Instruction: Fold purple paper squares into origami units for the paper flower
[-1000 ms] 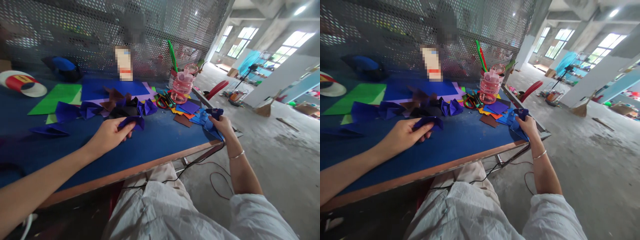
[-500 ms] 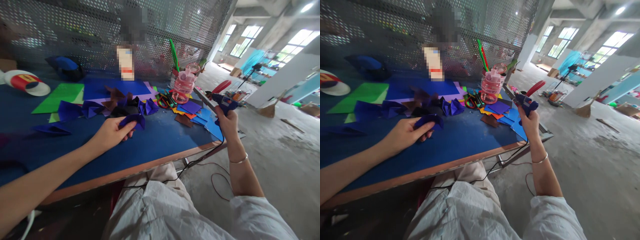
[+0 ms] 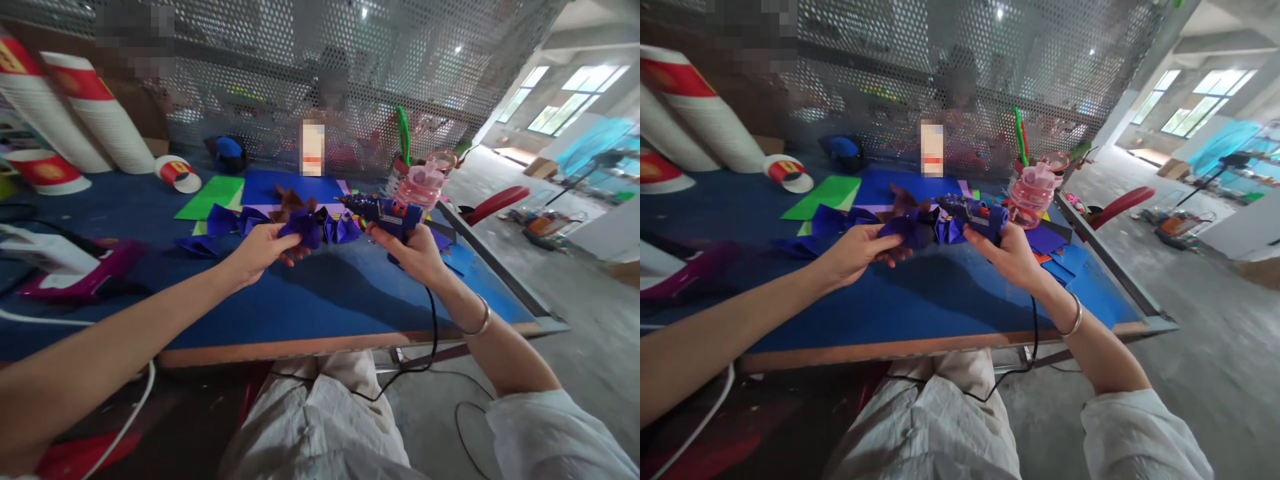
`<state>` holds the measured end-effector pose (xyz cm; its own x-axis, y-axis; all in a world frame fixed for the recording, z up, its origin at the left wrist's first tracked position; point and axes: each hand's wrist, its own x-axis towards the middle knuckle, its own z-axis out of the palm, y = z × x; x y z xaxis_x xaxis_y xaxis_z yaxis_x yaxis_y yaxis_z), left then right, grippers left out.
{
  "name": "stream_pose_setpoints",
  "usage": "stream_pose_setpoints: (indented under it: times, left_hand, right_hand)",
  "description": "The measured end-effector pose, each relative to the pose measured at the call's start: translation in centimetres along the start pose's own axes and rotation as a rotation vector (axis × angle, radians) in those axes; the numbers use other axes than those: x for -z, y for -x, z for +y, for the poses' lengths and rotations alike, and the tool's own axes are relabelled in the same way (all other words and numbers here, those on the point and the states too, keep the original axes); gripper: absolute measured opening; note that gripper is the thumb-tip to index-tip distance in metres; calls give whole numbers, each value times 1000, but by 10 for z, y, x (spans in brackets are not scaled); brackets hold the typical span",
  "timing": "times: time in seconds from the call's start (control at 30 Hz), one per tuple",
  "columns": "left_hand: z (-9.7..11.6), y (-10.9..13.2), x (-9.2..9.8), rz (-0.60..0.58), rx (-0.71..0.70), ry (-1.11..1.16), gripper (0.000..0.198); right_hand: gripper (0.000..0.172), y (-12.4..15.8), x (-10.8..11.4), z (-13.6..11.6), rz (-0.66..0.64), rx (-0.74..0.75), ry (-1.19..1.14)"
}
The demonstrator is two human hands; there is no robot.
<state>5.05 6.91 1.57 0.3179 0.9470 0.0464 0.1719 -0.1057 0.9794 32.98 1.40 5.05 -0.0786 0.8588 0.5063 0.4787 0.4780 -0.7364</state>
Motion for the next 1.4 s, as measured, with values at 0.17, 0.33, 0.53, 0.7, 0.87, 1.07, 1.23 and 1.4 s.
stream_pose_setpoints:
  times: [0.17,0.33,0.53,0.7,0.87,1.07,1.23,1.4]
  left_hand:
    - [0,0,1,-21,36,-5,31]
    - [0,3,-2,-60,43,-30,24]
    - [1,5,-9,-121,63,-128,17]
    - [4,8,-13,-137,82,-218,20]
    - [6,11,-13,-129,70,-245,22]
    - [0,10,-14,-137,56,-221,24]
    - [1,10,-15,-116,44,-225,24]
    - [5,8,-15,-117,31,-229,18]
  right_hand:
    - [38,-2,-12,6,28,1,-1]
    - [39,-4,-1,20,103,-21,51]
    - [38,-7,3,28,156,-49,103]
    - [35,-2,17,27,167,-3,339]
    - [36,28,68,33,170,-4,546]
    - [46,69,135,62,272,-378,626]
    - [53,86,157,87,336,-522,640]
    - [55,97,158,102,325,-588,652]
